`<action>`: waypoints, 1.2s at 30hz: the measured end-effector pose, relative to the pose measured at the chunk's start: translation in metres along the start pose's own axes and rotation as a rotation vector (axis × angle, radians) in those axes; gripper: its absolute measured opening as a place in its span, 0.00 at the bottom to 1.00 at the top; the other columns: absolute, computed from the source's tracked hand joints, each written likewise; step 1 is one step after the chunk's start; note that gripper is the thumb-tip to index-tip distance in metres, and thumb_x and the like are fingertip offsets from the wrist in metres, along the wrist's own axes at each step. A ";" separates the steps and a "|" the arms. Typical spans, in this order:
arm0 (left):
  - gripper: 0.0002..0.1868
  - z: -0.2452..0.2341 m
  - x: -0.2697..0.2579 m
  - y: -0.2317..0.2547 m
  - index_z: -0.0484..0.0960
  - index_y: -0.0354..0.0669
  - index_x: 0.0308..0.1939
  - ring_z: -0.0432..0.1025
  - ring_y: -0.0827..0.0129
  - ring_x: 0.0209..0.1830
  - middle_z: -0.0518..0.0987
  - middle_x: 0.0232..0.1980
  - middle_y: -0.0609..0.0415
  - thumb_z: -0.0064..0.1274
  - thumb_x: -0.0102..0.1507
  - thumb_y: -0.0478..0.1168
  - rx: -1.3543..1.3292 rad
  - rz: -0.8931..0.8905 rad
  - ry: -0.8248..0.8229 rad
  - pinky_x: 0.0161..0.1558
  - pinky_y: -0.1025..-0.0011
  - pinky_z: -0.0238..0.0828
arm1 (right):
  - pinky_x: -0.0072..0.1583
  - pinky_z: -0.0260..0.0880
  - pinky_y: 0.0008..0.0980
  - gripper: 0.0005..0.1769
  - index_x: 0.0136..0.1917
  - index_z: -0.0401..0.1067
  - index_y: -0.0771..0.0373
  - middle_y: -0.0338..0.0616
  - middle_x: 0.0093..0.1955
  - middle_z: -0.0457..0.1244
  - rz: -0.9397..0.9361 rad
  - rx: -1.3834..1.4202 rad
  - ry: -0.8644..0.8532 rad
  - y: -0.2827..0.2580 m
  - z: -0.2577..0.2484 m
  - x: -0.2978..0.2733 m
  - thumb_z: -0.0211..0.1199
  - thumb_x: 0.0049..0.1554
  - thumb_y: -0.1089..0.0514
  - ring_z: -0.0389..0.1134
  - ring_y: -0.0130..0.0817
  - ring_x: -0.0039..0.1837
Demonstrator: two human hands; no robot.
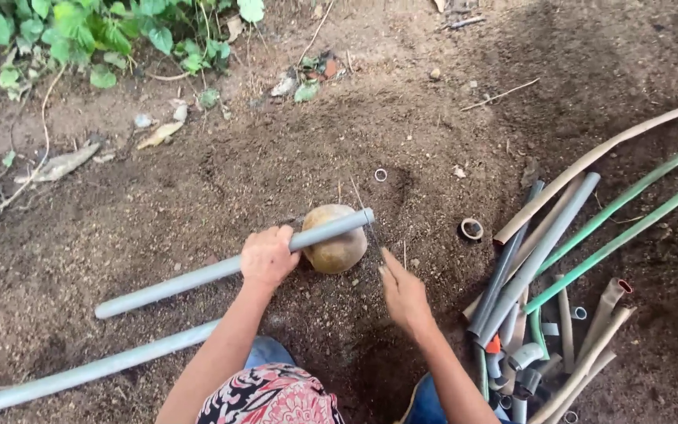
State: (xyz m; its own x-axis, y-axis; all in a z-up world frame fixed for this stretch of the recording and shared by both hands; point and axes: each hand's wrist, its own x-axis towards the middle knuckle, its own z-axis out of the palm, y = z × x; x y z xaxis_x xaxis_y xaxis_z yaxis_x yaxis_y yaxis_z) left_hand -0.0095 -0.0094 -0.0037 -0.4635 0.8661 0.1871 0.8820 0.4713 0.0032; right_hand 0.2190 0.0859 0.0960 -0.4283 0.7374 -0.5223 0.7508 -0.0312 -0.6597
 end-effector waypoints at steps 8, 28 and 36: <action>0.14 -0.001 -0.003 0.000 0.71 0.52 0.26 0.67 0.73 0.20 0.74 0.22 0.62 0.55 0.56 0.53 -0.034 -0.016 0.098 0.33 0.73 0.63 | 0.65 0.63 0.26 0.26 0.68 0.58 0.51 0.37 0.71 0.54 0.008 0.051 0.005 0.034 0.002 -0.018 0.48 0.56 0.56 0.59 0.31 0.69; 0.20 0.055 -0.019 -0.010 0.70 0.54 0.30 0.74 0.63 0.29 0.73 0.27 0.59 0.55 0.45 0.59 -0.066 0.002 -0.033 0.37 0.65 0.68 | 0.71 0.49 0.46 0.25 0.70 0.59 0.54 0.46 0.69 0.55 -0.066 0.130 0.017 0.004 0.004 -0.040 0.44 0.60 0.57 0.53 0.44 0.71; 0.18 0.048 -0.018 -0.007 0.69 0.54 0.28 0.74 0.64 0.28 0.73 0.25 0.59 0.52 0.49 0.60 -0.050 0.015 0.016 0.36 0.65 0.68 | 0.70 0.52 0.44 0.24 0.69 0.61 0.53 0.44 0.67 0.57 -0.156 0.030 0.033 0.026 0.006 -0.004 0.46 0.59 0.55 0.55 0.43 0.69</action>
State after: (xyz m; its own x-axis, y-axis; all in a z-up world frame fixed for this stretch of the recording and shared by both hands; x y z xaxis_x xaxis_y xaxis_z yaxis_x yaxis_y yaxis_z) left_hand -0.0116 -0.0206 -0.0547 -0.4491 0.8701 0.2030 0.8922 0.4489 0.0494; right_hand 0.2367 0.0783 0.0778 -0.5215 0.7568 -0.3941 0.6607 0.0660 -0.7477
